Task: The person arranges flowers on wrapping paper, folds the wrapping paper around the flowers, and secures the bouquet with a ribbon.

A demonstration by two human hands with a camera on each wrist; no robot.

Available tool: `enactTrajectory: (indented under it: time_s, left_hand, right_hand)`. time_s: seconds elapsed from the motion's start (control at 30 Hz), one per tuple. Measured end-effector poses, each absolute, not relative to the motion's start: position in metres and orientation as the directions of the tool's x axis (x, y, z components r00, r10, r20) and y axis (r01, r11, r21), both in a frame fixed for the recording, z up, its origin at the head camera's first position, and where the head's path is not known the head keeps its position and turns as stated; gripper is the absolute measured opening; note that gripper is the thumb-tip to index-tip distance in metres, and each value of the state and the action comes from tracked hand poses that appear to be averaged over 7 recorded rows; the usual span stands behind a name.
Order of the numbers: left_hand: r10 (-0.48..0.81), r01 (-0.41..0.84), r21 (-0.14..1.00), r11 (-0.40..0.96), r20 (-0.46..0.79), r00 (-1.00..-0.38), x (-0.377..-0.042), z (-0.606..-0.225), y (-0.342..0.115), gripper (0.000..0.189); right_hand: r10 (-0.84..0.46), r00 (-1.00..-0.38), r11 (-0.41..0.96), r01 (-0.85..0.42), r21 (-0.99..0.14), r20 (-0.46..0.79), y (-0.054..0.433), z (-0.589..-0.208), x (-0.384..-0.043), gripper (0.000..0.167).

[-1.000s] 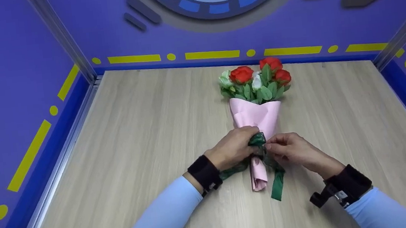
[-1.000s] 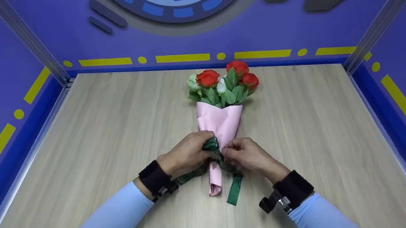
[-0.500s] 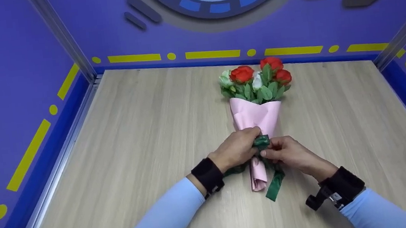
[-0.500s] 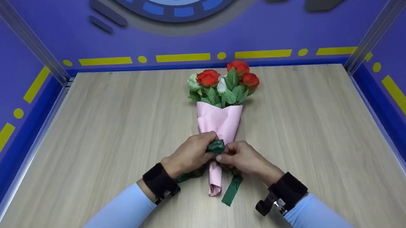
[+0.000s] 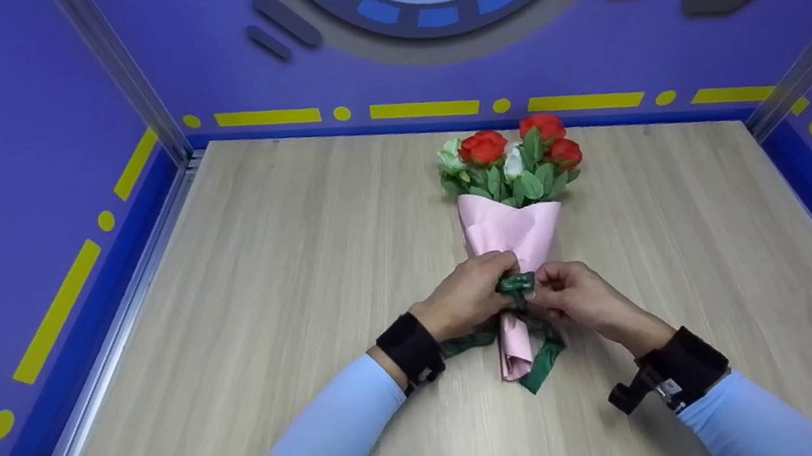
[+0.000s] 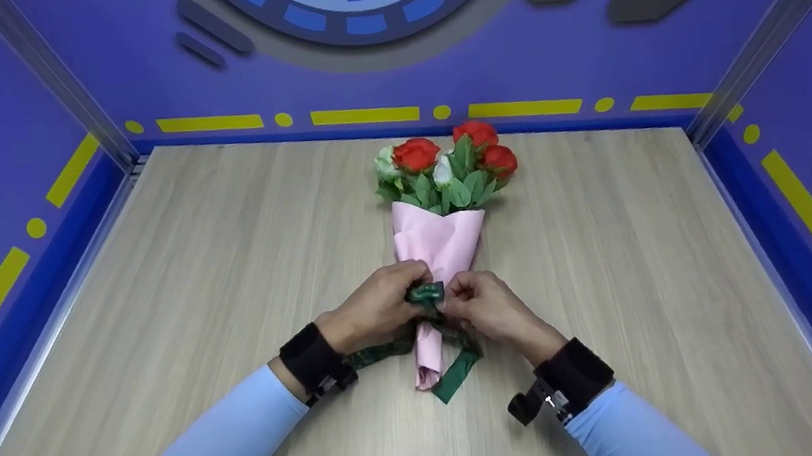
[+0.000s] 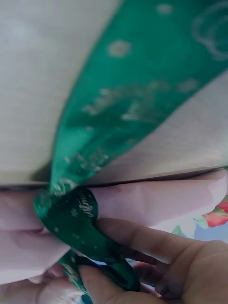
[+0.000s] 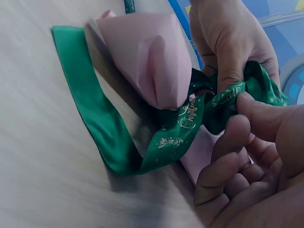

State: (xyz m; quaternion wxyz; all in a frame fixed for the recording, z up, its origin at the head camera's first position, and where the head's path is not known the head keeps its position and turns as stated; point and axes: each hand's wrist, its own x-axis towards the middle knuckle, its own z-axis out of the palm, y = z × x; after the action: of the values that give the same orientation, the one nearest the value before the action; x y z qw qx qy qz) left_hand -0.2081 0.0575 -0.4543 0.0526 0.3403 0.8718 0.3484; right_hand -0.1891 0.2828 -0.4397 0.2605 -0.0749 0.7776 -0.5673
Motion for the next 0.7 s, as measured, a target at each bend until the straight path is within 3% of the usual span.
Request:
enactTrajectory:
  time_s: [0.27,0.43,0.7]
  left_hand:
    - [0.626,0.538,0.666,0.517,0.134,-0.768,-0.2095,-0.4566,0.055,0.014]
    - [0.611,0.492,0.71,0.504,0.109,-0.784,-0.2103,-0.4563,0.0538,0.021]
    - [0.629,0.507,0.707,0.493,0.113,-0.769,-0.2109,-0.4569,0.0534,0.021]
  right_hand:
    - [-0.475,-0.798,0.385,0.191,-0.903,-0.371,0.2845,-0.4382,-0.1901,0.024]
    - [-0.467,-0.807,0.391,0.178,-0.903,-0.361,0.2868,-0.4366,-0.1891,0.021]
    - [-0.494,-0.769,0.396,0.218,-0.892,-0.406,0.287,-0.4357,-0.1888,0.022]
